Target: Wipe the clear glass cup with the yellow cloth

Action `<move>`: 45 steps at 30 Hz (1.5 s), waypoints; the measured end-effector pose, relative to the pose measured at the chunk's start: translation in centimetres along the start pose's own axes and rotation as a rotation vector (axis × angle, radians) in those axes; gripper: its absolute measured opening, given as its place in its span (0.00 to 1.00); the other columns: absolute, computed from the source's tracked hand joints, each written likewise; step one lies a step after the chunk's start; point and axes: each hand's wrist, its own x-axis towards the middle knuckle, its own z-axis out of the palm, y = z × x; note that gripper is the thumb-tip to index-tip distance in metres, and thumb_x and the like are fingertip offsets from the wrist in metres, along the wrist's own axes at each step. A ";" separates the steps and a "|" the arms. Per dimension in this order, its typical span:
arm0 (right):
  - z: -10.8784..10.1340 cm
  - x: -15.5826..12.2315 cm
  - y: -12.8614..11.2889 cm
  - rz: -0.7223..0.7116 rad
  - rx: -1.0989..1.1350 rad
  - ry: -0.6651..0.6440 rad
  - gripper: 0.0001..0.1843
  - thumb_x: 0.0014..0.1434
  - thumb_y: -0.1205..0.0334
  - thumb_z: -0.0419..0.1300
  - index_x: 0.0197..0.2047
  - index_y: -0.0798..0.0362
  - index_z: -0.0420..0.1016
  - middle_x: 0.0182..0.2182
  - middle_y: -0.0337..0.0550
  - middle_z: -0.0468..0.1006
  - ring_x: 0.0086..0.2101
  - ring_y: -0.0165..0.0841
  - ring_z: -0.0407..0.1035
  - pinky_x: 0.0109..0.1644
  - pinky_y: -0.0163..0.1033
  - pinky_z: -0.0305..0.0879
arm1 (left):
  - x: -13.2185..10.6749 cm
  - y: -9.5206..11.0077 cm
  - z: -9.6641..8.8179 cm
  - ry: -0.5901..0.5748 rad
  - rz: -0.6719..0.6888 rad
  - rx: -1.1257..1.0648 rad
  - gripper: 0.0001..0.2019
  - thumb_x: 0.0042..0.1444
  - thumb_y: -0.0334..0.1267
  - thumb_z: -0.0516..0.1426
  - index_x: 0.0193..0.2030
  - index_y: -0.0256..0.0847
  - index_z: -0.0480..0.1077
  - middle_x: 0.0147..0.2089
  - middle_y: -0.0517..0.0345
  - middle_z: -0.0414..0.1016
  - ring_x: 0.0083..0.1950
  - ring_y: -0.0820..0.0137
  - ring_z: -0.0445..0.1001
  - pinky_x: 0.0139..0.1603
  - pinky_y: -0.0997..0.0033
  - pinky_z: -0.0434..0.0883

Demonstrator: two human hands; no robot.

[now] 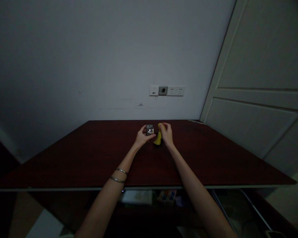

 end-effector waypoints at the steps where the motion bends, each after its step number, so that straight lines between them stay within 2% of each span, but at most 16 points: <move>1: -0.1 -0.1 -0.3 -0.099 -0.017 0.004 0.21 0.48 0.50 0.57 0.42 0.55 0.69 0.45 0.49 0.71 0.46 0.36 0.65 0.51 0.43 0.59 | 0.0 -0.1 0.1 -0.019 0.017 0.003 0.42 0.31 0.37 0.67 0.56 0.34 0.56 0.48 0.44 0.69 0.41 0.66 0.72 0.35 0.71 0.72; 3: -0.2 -0.3 -1.0 -0.244 -0.022 -0.055 0.18 0.48 0.52 0.58 0.40 0.54 0.71 0.48 0.49 0.69 0.49 0.36 0.62 0.53 0.43 0.57 | 0.0 -0.2 0.2 -0.056 0.059 0.004 0.41 0.30 0.35 0.67 0.55 0.32 0.58 0.49 0.43 0.69 0.45 0.66 0.71 0.43 0.69 0.70; 5: -0.3 -0.5 -1.5 -0.316 -0.014 -0.157 0.15 0.48 0.54 0.60 0.37 0.53 0.73 0.47 0.48 0.70 0.49 0.36 0.63 0.53 0.43 0.57 | 0.0 -0.4 0.2 -0.085 0.100 0.003 0.41 0.30 0.34 0.67 0.54 0.31 0.59 0.50 0.43 0.68 0.48 0.65 0.69 0.49 0.68 0.67; 9: -0.5 -0.7 -2.1 -0.348 0.025 -0.270 0.11 0.47 0.57 0.62 0.34 0.52 0.76 0.41 0.47 0.74 0.44 0.36 0.68 0.51 0.44 0.61 | 0.0 -0.7 0.3 -0.095 0.127 0.021 0.41 0.30 0.35 0.67 0.54 0.31 0.59 0.51 0.43 0.67 0.50 0.64 0.68 0.52 0.65 0.65; 14: -0.8 -0.8 -2.6 -0.353 0.022 -0.394 0.11 0.43 0.58 0.64 0.34 0.50 0.77 0.42 0.45 0.75 0.43 0.36 0.68 0.50 0.44 0.62 | 0.2 -0.9 0.1 -0.078 0.135 0.019 0.41 0.31 0.36 0.67 0.55 0.30 0.57 0.49 0.43 0.69 0.47 0.63 0.70 0.50 0.62 0.67; 18: -0.5 -0.9 -2.1 -0.338 0.007 -0.315 0.12 0.45 0.57 0.63 0.35 0.51 0.77 0.42 0.45 0.75 0.43 0.36 0.68 0.51 0.43 0.62 | 0.1 -0.7 0.0 -0.081 0.161 0.054 0.40 0.32 0.35 0.66 0.55 0.31 0.57 0.50 0.44 0.68 0.49 0.63 0.68 0.52 0.63 0.65; 22: -0.1 -0.7 -1.1 -0.244 -0.006 -0.196 0.15 0.47 0.55 0.61 0.38 0.53 0.75 0.39 0.47 0.76 0.41 0.37 0.69 0.49 0.45 0.63 | 0.1 -0.8 0.2 -0.113 0.204 0.064 0.41 0.30 0.33 0.67 0.54 0.33 0.58 0.52 0.45 0.66 0.51 0.63 0.67 0.54 0.64 0.63; 24: 0.0 -0.8 -1.1 -0.261 0.008 -0.218 0.14 0.47 0.56 0.61 0.38 0.53 0.76 0.40 0.47 0.76 0.42 0.36 0.69 0.50 0.44 0.63 | 0.3 -0.9 0.2 -0.101 0.202 0.043 0.40 0.29 0.33 0.67 0.54 0.33 0.58 0.52 0.45 0.67 0.51 0.63 0.67 0.53 0.64 0.64; 28: 0.0 -1.6 -2.0 -0.406 -0.005 -0.328 0.11 0.47 0.59 0.62 0.36 0.50 0.77 0.44 0.45 0.73 0.45 0.35 0.67 0.52 0.43 0.61 | 0.6 -1.1 0.1 -0.031 0.168 -0.027 0.39 0.30 0.33 0.67 0.53 0.33 0.58 0.50 0.45 0.68 0.48 0.64 0.69 0.50 0.66 0.66; 30: 0.1 -2.0 -2.5 -0.436 -0.022 -0.343 0.11 0.47 0.60 0.62 0.37 0.48 0.77 0.44 0.44 0.73 0.46 0.35 0.67 0.52 0.43 0.61 | 0.6 -0.9 0.0 -0.014 0.149 -0.055 0.38 0.31 0.34 0.66 0.53 0.33 0.58 0.49 0.46 0.68 0.46 0.65 0.70 0.48 0.66 0.67; 34: 0.3 -2.0 -2.4 -0.390 -0.015 -0.263 0.11 0.47 0.58 0.62 0.36 0.50 0.76 0.43 0.45 0.74 0.45 0.36 0.67 0.52 0.43 0.61 | 0.3 -0.6 0.2 -0.014 0.131 -0.030 0.37 0.31 0.33 0.66 0.52 0.34 0.59 0.47 0.47 0.69 0.45 0.65 0.70 0.46 0.67 0.68; 37: 0.3 -1.5 -1.7 -0.258 0.018 -0.186 0.14 0.46 0.56 0.61 0.36 0.53 0.76 0.39 0.47 0.76 0.41 0.37 0.69 0.49 0.44 0.63 | 0.1 -0.6 0.3 -0.039 0.141 -0.007 0.38 0.30 0.32 0.67 0.52 0.34 0.59 0.48 0.48 0.69 0.46 0.65 0.69 0.47 0.67 0.67; 40: 0.3 -1.1 -1.3 -0.160 0.050 -0.167 0.17 0.45 0.54 0.61 0.37 0.55 0.75 0.36 0.47 0.77 0.39 0.37 0.70 0.46 0.44 0.65 | 0.2 -0.8 0.3 -0.068 0.145 0.000 0.38 0.29 0.32 0.67 0.52 0.34 0.59 0.49 0.47 0.68 0.47 0.65 0.69 0.48 0.66 0.67; 42: 0.2 -1.1 -1.4 -0.198 0.060 -0.197 0.16 0.45 0.55 0.62 0.36 0.54 0.75 0.39 0.47 0.76 0.41 0.37 0.70 0.48 0.44 0.64 | 0.3 -0.9 0.3 -0.075 0.152 -0.009 0.38 0.30 0.32 0.67 0.51 0.35 0.59 0.48 0.48 0.68 0.46 0.65 0.69 0.47 0.66 0.67; 45: 0.2 -1.5 -2.0 -0.329 0.041 -0.267 0.12 0.46 0.57 0.62 0.35 0.52 0.76 0.43 0.46 0.74 0.44 0.36 0.68 0.51 0.43 0.61 | 0.5 -0.9 0.2 -0.052 0.166 -0.026 0.37 0.30 0.32 0.66 0.51 0.35 0.59 0.47 0.49 0.69 0.46 0.66 0.69 0.47 0.67 0.67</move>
